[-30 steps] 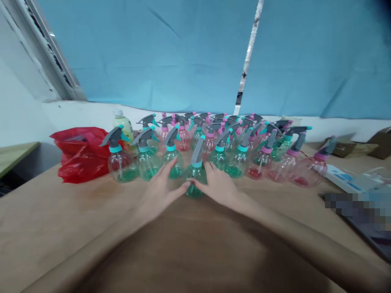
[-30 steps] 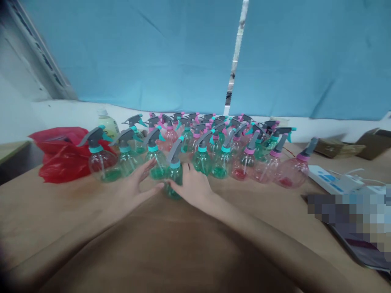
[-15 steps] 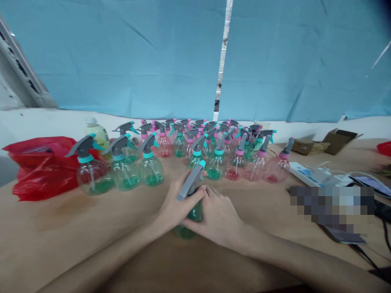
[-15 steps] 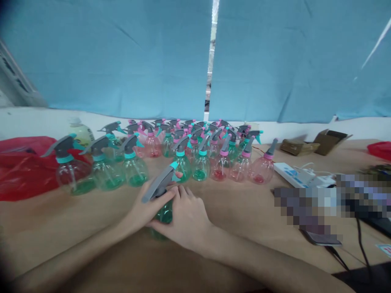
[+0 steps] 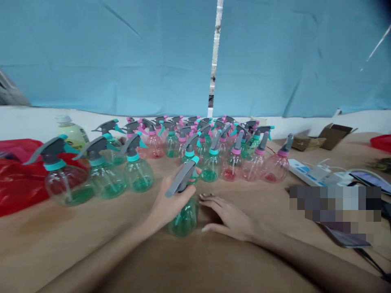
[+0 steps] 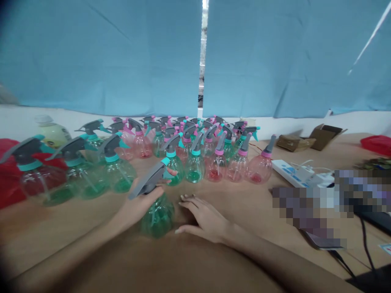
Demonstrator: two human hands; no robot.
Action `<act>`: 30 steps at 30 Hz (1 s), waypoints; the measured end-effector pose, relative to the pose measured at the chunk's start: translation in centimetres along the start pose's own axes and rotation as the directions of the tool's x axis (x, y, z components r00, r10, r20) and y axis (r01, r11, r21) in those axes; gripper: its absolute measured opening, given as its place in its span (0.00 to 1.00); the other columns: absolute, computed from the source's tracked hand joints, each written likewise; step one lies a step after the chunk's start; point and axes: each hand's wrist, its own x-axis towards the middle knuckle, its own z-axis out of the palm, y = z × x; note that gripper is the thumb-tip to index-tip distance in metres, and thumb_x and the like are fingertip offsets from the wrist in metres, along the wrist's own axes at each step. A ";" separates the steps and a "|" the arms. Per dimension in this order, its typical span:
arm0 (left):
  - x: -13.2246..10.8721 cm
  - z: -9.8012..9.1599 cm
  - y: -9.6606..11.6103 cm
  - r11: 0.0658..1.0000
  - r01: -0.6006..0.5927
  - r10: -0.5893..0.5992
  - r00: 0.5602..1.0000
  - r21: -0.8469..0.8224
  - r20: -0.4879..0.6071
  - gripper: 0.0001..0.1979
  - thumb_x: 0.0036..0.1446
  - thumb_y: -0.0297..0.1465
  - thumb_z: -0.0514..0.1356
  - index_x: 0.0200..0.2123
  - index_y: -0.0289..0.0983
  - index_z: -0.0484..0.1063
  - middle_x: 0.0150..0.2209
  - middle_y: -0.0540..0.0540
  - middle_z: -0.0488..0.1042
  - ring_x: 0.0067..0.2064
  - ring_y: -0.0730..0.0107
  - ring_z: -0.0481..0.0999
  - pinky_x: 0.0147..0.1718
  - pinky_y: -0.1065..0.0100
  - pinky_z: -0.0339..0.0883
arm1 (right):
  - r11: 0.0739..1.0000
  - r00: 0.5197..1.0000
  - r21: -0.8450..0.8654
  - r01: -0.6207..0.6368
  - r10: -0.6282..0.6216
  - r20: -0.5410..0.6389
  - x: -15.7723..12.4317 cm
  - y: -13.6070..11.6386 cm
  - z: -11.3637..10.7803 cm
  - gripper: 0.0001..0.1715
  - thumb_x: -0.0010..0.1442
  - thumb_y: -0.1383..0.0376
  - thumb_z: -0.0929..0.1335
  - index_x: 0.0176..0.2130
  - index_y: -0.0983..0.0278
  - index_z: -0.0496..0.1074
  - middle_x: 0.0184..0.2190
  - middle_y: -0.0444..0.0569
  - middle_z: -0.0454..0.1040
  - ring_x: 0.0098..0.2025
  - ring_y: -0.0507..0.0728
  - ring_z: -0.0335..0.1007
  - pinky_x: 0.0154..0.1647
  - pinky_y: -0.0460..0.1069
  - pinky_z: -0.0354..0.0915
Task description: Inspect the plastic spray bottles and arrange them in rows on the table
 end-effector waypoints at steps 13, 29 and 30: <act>-0.1 -0.5 0.1 0.994 0.102 -0.103 0.994 0.029 0.040 0.20 0.49 0.25 0.53 0.45 0.44 0.72 0.34 0.51 0.78 0.36 0.67 0.77 0.38 0.67 0.70 | 0.996 0.999 -0.079 0.036 -0.036 -0.007 0.9 1.5 1.0 0.31 0.63 0.52 0.60 0.60 0.65 0.60 0.61 0.53 0.59 0.63 0.58 0.52 0.63 0.57 0.52; -0.3 -0.2 -0.1 0.983 0.183 -0.183 0.983 -0.021 0.011 0.16 0.48 0.28 0.56 0.41 0.41 0.74 0.34 0.47 0.77 0.39 0.61 0.76 0.43 0.59 0.71 | 0.999 1.000 -0.041 0.026 -0.027 -0.013 0.8 1.5 0.9 0.30 0.64 0.53 0.60 0.60 0.64 0.59 0.61 0.52 0.58 0.64 0.58 0.51 0.63 0.58 0.52; -0.3 -0.2 0.0 0.981 0.192 -0.191 0.981 -0.020 0.015 0.16 0.48 0.28 0.55 0.41 0.41 0.74 0.33 0.47 0.77 0.37 0.61 0.77 0.42 0.59 0.71 | 0.999 1.000 -0.039 0.026 -0.027 -0.010 0.8 1.5 0.9 0.30 0.64 0.53 0.60 0.60 0.64 0.59 0.61 0.52 0.58 0.64 0.58 0.50 0.63 0.58 0.52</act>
